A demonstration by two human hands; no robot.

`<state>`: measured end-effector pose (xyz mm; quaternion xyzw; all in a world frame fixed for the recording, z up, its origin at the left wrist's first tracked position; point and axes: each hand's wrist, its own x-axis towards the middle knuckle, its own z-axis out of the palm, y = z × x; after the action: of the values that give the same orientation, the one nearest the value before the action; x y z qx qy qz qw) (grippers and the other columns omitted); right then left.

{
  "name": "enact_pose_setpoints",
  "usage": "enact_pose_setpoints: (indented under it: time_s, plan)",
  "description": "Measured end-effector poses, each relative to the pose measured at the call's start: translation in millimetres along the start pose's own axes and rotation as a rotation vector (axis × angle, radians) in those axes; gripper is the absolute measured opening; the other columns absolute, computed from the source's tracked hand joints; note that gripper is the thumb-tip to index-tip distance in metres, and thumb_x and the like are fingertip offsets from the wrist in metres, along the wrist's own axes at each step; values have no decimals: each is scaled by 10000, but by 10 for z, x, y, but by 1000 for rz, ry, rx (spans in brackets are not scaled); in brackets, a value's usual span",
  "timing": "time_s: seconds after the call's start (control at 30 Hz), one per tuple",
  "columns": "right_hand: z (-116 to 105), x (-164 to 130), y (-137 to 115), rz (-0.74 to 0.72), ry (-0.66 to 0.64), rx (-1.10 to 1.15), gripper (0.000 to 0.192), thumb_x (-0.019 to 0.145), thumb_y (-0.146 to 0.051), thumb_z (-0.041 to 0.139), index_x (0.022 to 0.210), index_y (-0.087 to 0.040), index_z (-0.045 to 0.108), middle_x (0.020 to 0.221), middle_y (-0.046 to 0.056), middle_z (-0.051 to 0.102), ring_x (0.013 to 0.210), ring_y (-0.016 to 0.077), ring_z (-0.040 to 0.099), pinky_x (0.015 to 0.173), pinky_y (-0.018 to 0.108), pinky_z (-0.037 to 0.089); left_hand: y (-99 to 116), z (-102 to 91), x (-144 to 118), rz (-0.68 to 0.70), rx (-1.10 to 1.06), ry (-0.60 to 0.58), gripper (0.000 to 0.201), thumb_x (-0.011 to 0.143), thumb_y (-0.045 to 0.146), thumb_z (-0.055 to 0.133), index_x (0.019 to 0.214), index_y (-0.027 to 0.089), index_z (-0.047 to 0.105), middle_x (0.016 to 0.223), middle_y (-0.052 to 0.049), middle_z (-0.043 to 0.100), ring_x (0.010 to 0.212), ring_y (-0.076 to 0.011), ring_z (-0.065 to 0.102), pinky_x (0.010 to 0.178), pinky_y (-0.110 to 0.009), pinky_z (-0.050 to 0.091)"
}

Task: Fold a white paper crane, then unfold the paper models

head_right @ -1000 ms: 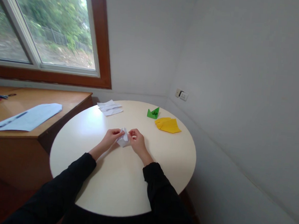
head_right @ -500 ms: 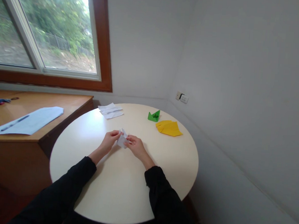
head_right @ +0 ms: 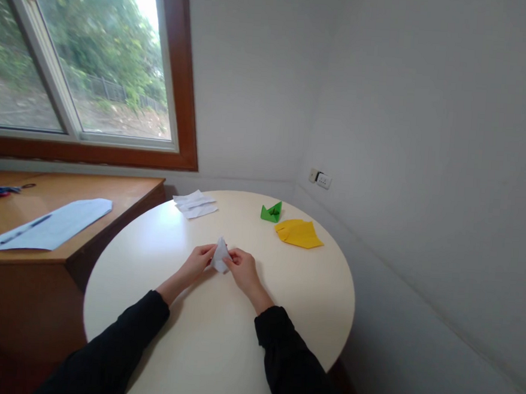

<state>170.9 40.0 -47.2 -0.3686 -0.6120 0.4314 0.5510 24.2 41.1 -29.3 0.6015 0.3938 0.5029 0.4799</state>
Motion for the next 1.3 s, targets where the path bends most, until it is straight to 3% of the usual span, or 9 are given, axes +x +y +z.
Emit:
enact_pose_setpoints:
  time_s: [0.23, 0.4, 0.63, 0.87, 0.97, 1.03, 1.13, 1.3]
  plan:
    - [5, 1, 1, -13, 43, -12, 183, 644, -318, 693, 755, -193, 619, 727, 36, 668, 645, 196, 629, 612, 332, 526, 14, 49, 6, 18, -35, -11, 439, 747, 566, 530, 686, 139, 611, 620, -14, 559, 571, -125, 479, 548, -246, 383]
    - [20, -1, -18, -23, 81, 4, 206, 640, -269, 679, 815, -198, 597, 706, 20, 659, 639, 178, 626, 595, 309, 520, -9, 59, 44, 51, -38, -6, 485, 652, 514, 663, 948, 129, 654, 796, -67, 653, 686, -161, 556, 618, -263, 417]
    - [20, 4, -18, 19, 142, 45, 343, 597, -242, 702, 902, -188, 555, 643, -16, 638, 604, 161, 627, 557, 270, 499, -80, 36, 62, 8, -97, 81, 716, 607, 473, 712, 1171, 60, 560, 573, 11, 576, 524, -110, 484, 524, -233, 352]
    - [5, 16, 20, 22, 194, 82, 340, 599, -255, 697, 906, -186, 567, 661, -19, 620, 611, 150, 621, 574, 264, 493, -26, 41, 24, -15, -144, 66, 859, 628, 456, 709, 1325, 69, 391, 511, 50, 544, 482, -94, 449, 518, -218, 338]
    - [7, 22, 42, 3, 181, 70, 314, 618, -253, 688, 902, -188, 573, 671, -18, 618, 609, 142, 611, 569, 258, 486, -1, 44, 33, -40, -156, 76, 782, 588, 480, 735, 1227, 94, 498, 544, 32, 562, 506, -107, 484, 518, -219, 351]
    - [12, 36, 59, 1, 152, 58, 306, 621, -256, 689, 898, -187, 578, 671, -17, 619, 613, 140, 608, 572, 258, 483, 16, 47, 45, -43, -161, 76, 602, 561, 494, 749, 1001, 100, 628, 613, -11, 598, 559, -122, 521, 533, -224, 371]
    - [10, 85, 81, 15, 99, 75, 329, 612, -275, 704, 904, -190, 578, 668, -14, 632, 622, 146, 615, 579, 268, 489, 29, 45, 70, -45, -148, 85, 422, 551, 491, 758, 674, 103, 648, 629, -31, 600, 570, -120, 513, 526, -220, 369]
    - [-79, 236, 94, 68, 102, 119, 415, 553, -283, 747, 917, -192, 568, 660, -18, 639, 635, 153, 624, 618, 284, 488, -4, 6, 169, -77, -188, 119, 422, 533, 513, 756, 615, 117, 637, 570, -10, 575, 551, -124, 504, 535, -232, 390]
